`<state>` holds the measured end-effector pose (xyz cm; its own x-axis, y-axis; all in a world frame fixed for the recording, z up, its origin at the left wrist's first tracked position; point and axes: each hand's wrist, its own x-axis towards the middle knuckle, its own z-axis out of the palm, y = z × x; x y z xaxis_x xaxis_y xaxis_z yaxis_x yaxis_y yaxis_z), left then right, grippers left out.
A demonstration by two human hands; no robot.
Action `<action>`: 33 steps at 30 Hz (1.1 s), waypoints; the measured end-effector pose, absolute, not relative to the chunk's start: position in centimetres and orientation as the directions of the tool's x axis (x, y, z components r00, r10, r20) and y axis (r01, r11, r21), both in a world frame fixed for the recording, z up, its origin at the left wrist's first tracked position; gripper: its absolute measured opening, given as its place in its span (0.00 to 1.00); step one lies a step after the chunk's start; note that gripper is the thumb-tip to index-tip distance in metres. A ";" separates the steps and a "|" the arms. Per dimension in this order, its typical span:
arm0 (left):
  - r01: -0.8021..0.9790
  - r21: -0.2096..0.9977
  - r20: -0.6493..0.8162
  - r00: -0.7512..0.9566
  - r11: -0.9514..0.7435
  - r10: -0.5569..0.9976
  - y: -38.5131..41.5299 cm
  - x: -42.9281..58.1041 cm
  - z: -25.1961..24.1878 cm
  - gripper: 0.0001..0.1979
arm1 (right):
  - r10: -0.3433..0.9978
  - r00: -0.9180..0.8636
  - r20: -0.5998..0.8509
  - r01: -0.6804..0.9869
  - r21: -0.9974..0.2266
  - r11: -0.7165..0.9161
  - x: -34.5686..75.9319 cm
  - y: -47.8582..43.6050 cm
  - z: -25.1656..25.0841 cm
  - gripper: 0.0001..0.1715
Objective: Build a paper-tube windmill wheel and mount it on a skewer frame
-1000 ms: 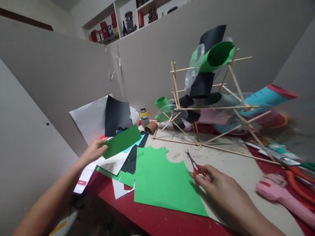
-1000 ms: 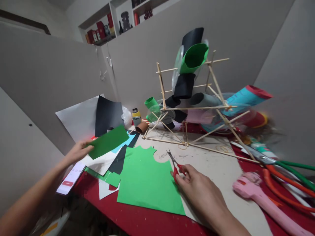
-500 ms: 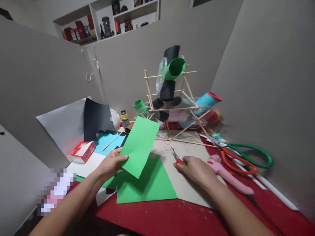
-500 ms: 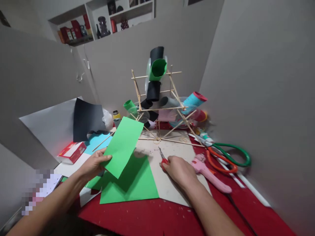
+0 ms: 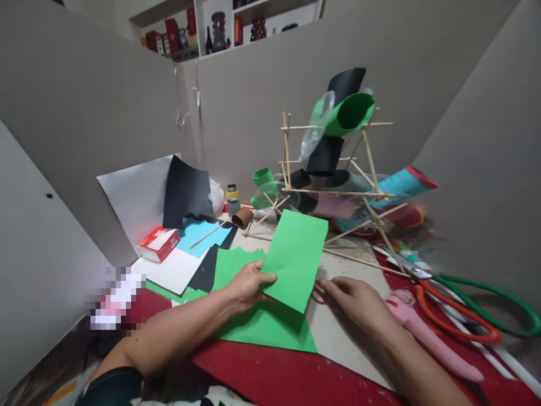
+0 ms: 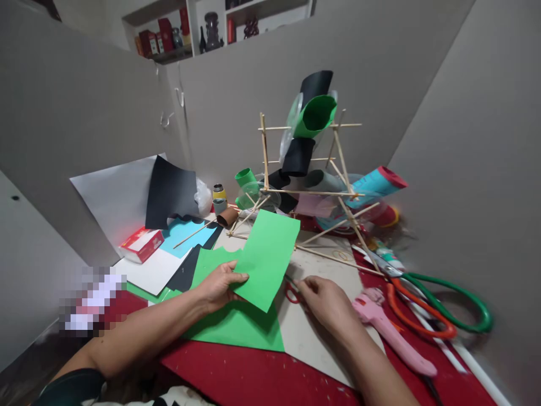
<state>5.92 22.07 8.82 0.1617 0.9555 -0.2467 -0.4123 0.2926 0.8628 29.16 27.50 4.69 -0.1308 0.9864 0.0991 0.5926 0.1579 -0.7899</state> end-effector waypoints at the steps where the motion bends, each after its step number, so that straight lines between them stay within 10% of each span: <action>1: -0.418 0.859 -0.248 0.165 0.295 0.955 22.1 5.9 8.5 0.17 | 0.991 -0.105 0.087 0.530 -0.838 0.130 29.0 27.3 5.2 0.27; 6: -0.405 0.873 -0.194 0.223 0.272 0.955 21.8 6.1 7.1 0.22 | 0.995 -0.063 -0.074 -0.205 -0.975 -0.085 27.3 25.8 7.7 0.34; 15: -0.278 0.918 -0.199 0.296 0.284 0.934 21.2 5.2 8.4 0.34 | 0.988 -0.056 -0.143 -0.422 -0.894 -0.153 26.0 24.9 7.6 0.22; 27: 0.369 0.905 0.041 0.416 -0.210 0.908 20.8 4.5 9.3 0.15 | 0.944 -0.182 -0.276 -0.549 -0.768 -0.331 25.2 24.3 8.0 0.20; 33: 0.322 0.929 -0.003 0.500 -0.182 0.866 19.7 5.4 9.2 0.15 | 0.905 -0.232 -0.355 -0.474 -0.771 -0.424 25.9 23.4 7.8 0.20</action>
